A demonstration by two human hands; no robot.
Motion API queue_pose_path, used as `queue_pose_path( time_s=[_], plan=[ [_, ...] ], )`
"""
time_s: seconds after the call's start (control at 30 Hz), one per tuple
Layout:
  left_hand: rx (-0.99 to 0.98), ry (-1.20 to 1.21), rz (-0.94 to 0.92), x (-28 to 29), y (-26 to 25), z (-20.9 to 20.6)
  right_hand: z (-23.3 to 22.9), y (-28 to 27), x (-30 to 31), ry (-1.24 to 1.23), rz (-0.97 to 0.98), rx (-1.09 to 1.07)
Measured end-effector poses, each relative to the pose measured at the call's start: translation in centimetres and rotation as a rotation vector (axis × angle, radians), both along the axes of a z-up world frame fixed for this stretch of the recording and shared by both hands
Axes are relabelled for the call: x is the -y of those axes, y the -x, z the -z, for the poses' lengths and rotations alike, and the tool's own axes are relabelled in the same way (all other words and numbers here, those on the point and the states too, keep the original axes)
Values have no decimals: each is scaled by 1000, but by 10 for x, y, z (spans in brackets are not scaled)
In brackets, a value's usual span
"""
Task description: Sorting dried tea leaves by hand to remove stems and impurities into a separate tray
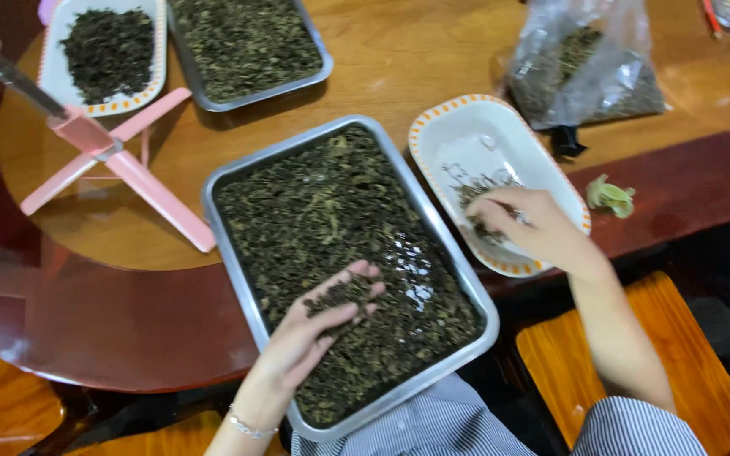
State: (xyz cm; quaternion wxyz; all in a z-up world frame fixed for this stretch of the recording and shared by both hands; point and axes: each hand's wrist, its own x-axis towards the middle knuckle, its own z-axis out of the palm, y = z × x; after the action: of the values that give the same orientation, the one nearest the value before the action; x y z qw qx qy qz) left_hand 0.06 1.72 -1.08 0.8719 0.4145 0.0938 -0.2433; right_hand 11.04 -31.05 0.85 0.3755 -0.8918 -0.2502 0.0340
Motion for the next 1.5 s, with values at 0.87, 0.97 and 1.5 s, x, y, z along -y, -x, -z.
queue_pose_path(
  time_s=[0.87,0.97,1.5],
  plan=[
    [-396,-53,-23,5,-11,-5,-8,-193,23,1,344,291],
    [-357,-139,-2,12,-10,-24,-36,-121,-1,-92,230,199],
    [-309,-296,-158,38,8,-42,-19,26,-41,-15,-57,76]
  ],
)
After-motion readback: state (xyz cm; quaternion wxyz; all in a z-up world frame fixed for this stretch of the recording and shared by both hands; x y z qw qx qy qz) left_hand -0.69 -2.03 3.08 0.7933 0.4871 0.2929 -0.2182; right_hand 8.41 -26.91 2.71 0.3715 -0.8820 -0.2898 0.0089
